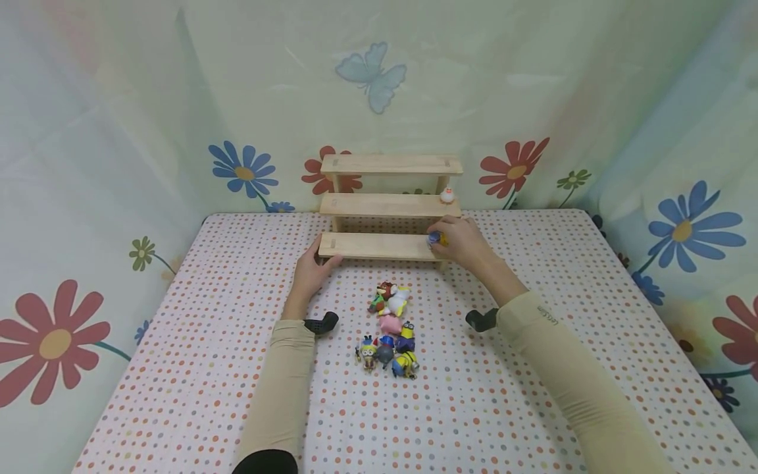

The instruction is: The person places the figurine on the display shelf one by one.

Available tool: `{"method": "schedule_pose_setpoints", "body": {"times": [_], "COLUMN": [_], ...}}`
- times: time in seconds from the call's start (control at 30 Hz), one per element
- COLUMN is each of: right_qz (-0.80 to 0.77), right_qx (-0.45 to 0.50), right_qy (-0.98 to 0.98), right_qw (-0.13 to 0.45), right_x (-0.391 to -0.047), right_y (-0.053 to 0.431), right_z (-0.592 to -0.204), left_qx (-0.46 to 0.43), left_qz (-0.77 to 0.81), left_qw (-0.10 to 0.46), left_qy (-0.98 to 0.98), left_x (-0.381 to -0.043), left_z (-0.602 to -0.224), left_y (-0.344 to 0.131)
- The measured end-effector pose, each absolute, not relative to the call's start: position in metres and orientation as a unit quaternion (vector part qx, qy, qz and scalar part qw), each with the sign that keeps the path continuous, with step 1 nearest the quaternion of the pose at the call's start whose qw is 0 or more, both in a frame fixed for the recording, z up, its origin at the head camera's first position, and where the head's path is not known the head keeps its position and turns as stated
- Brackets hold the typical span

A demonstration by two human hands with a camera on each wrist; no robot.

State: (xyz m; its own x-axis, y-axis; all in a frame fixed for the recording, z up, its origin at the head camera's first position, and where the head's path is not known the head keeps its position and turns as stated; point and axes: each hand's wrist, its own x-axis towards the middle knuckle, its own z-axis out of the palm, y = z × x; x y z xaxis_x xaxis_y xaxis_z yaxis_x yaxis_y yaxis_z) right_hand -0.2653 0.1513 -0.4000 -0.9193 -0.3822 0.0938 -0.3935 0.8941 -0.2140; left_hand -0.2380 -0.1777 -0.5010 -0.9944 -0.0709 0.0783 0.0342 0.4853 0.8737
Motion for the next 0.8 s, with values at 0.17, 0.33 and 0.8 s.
{"method": "schedule_pose_setpoints", "body": {"times": [0.17,0.33,0.8], "right_qz": [0.103,0.090,0.088], "right_qx": [0.198,0.198,0.235], "right_qy": [-0.975,-0.976,-0.963], "right_qw": [0.016,0.017,0.095], "right_x": [-0.264,-0.264,-0.251], "right_y": [0.150,0.150,0.146], "right_z": [-0.397,-0.396,-0.392], "left_qx": [0.009,0.006,0.009], "left_qz": [-0.506,-0.504,-0.508], "left_qw": [0.053,0.054,0.051], "left_qy": [-0.861,-0.862,-0.860], "left_x": [-0.238,-0.238,-0.237], "left_z": [-0.500,-0.501,-0.499], "left_y": [-0.177,-0.177,-0.178]}}
